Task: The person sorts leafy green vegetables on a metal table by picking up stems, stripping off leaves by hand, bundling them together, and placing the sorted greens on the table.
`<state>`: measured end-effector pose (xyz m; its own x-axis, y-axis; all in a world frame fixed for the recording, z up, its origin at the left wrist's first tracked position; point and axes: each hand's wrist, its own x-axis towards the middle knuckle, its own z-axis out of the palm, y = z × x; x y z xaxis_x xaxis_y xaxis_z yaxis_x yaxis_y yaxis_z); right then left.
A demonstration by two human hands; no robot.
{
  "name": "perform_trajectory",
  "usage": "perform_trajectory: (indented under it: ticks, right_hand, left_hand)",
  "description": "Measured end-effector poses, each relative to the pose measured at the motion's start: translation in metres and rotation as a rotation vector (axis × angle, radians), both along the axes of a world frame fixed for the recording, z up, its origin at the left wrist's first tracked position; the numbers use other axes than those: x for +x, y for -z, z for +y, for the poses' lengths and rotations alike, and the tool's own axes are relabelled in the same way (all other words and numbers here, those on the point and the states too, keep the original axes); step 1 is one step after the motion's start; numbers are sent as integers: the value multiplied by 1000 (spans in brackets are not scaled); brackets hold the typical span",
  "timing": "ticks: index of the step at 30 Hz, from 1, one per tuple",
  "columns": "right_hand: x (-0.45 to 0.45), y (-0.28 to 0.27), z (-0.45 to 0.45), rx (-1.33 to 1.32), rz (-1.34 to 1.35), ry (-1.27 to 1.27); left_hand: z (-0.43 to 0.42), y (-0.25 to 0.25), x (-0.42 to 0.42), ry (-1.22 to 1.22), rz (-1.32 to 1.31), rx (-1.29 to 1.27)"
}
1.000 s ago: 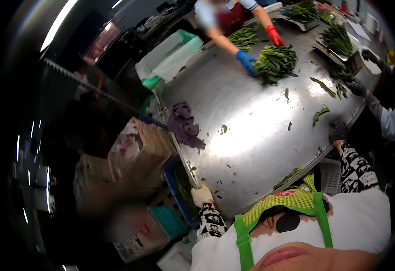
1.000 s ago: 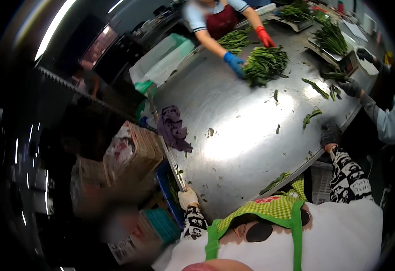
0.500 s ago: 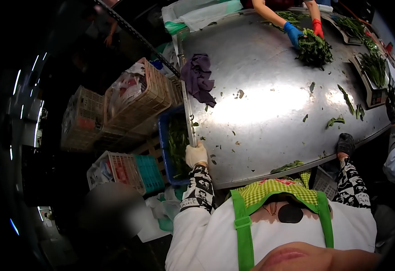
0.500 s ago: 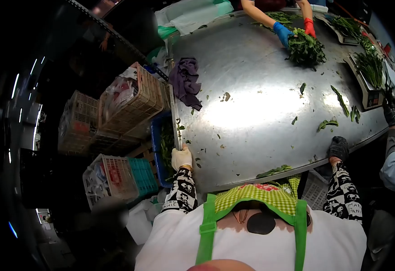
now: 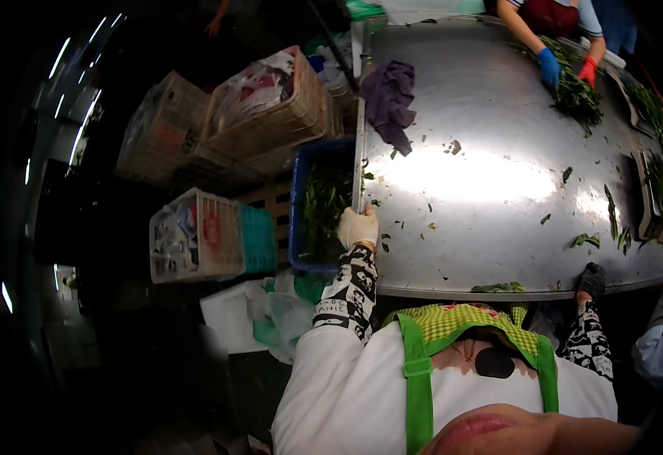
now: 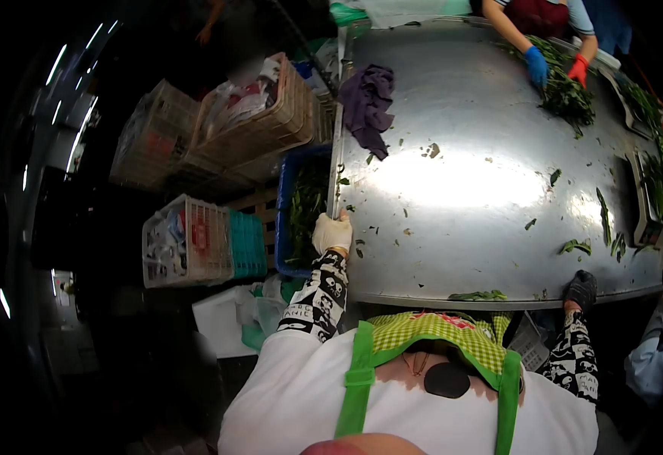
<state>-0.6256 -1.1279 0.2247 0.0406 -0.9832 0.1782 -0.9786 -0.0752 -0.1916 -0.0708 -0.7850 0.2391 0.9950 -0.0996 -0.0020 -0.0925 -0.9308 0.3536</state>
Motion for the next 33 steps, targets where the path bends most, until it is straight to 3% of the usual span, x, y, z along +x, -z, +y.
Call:
perform_trajectory:
  ticks: [7, 10, 17, 25, 30, 31, 33]
  right_hand:
    - [8, -10, 1, 68, 92, 112]
    - [33, -35, 23, 5, 79, 1]
    - [37, -23, 23, -180, 189, 196]
    - [1, -16, 2, -32, 112, 86]
    - [-20, 3, -24, 257, -2, 4]
    - [-9, 2, -10, 18, 31, -11]
    - [7, -9, 3, 93, 64, 71]
  left_hand:
    - [4, -25, 1, 11, 115, -27]
    - [6, -28, 4, -7, 189, -49]
    - [9, -31, 5, -16, 227, -64]
    - [8, -24, 5, -25, 185, -67]
    - [7, 10, 10, -4, 99, -127]
    - [7, 9, 8, -10, 77, -97]
    - [9, 12, 10, 7, 86, -77]
